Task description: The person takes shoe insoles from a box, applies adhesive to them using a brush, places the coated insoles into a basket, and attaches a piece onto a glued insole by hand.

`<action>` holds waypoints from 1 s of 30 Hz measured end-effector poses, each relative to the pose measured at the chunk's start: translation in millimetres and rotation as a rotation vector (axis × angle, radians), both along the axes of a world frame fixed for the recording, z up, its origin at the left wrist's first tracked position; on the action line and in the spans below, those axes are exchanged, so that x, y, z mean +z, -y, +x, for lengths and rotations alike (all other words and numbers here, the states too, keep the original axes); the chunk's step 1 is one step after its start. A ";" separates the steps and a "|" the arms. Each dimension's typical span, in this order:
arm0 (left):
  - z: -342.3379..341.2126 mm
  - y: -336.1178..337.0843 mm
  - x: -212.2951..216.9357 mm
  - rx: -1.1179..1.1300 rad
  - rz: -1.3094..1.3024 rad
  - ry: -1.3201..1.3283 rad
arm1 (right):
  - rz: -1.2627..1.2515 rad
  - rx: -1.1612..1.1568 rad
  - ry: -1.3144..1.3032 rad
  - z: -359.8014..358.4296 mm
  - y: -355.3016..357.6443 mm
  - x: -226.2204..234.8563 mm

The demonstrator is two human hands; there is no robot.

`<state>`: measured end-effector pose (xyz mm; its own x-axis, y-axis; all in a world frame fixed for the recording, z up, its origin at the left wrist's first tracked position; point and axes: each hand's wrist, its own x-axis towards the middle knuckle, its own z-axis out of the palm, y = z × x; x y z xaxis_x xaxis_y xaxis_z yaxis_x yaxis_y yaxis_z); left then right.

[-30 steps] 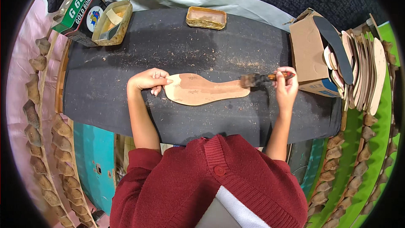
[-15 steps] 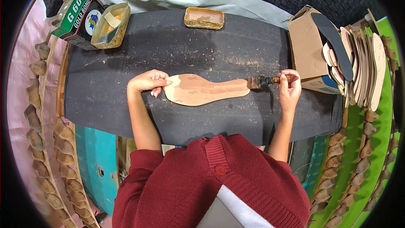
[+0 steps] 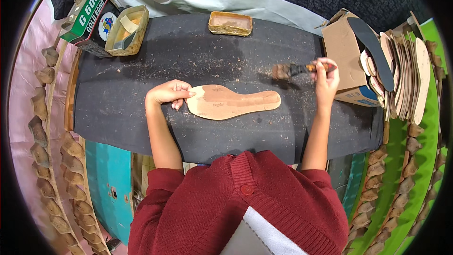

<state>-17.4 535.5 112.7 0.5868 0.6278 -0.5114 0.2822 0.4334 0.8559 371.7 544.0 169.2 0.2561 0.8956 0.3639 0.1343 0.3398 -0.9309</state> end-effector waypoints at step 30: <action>0.1 6.3 5.9 0.021 -0.005 0.007 | 0.213 0.170 -0.027 -93.2 -117.1 7.5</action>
